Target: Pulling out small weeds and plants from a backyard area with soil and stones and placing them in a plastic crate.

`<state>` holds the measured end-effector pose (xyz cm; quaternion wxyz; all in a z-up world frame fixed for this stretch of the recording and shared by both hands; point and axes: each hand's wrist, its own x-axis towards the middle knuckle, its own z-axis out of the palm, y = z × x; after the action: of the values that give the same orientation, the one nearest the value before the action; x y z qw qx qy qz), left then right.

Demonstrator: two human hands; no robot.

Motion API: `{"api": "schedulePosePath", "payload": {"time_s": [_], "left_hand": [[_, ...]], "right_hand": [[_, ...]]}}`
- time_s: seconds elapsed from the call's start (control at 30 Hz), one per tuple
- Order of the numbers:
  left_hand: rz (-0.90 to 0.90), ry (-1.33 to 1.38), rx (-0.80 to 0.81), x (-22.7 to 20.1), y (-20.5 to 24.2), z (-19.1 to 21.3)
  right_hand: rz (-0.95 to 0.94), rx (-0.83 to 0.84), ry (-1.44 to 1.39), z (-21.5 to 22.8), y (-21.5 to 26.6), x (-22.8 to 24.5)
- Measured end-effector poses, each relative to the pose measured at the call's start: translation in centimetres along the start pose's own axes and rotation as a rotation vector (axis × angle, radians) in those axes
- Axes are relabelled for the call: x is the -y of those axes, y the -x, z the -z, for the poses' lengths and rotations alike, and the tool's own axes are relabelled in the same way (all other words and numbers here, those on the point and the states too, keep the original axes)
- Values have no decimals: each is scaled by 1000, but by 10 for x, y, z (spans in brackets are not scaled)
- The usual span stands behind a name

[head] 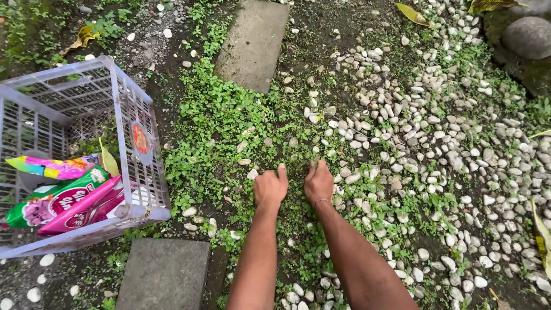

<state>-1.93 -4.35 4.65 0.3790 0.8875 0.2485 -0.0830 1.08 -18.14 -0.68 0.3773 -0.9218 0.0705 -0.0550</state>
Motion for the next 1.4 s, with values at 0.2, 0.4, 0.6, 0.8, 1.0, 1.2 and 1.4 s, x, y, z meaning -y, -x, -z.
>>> {"api": "schedulePosePath", "payload": {"time_s": [0.2,0.4,0.6,0.8,1.0,1.2,1.4], "left_hand": [[-134,-393,48,26,-27,-56],[-153,-336,-70,37,-9,-45],[-176,-251,-204,34,-6,-47],[-161,-216,-304,29,-6,-48],[-168,-140,-406,21,-5,-41],[16,-74,-246,-7,2,-15],[226,-58,-57,1,-36,-25]], "right_hand": [[86,21,32,-5,-8,-7],[146,26,74,-11,-15,0],[220,30,140,-19,-40,10],[250,82,185,-36,-47,13],[296,106,261,-32,-38,9],[337,86,280,-34,-28,0],[326,114,304,-26,-27,11]]}}
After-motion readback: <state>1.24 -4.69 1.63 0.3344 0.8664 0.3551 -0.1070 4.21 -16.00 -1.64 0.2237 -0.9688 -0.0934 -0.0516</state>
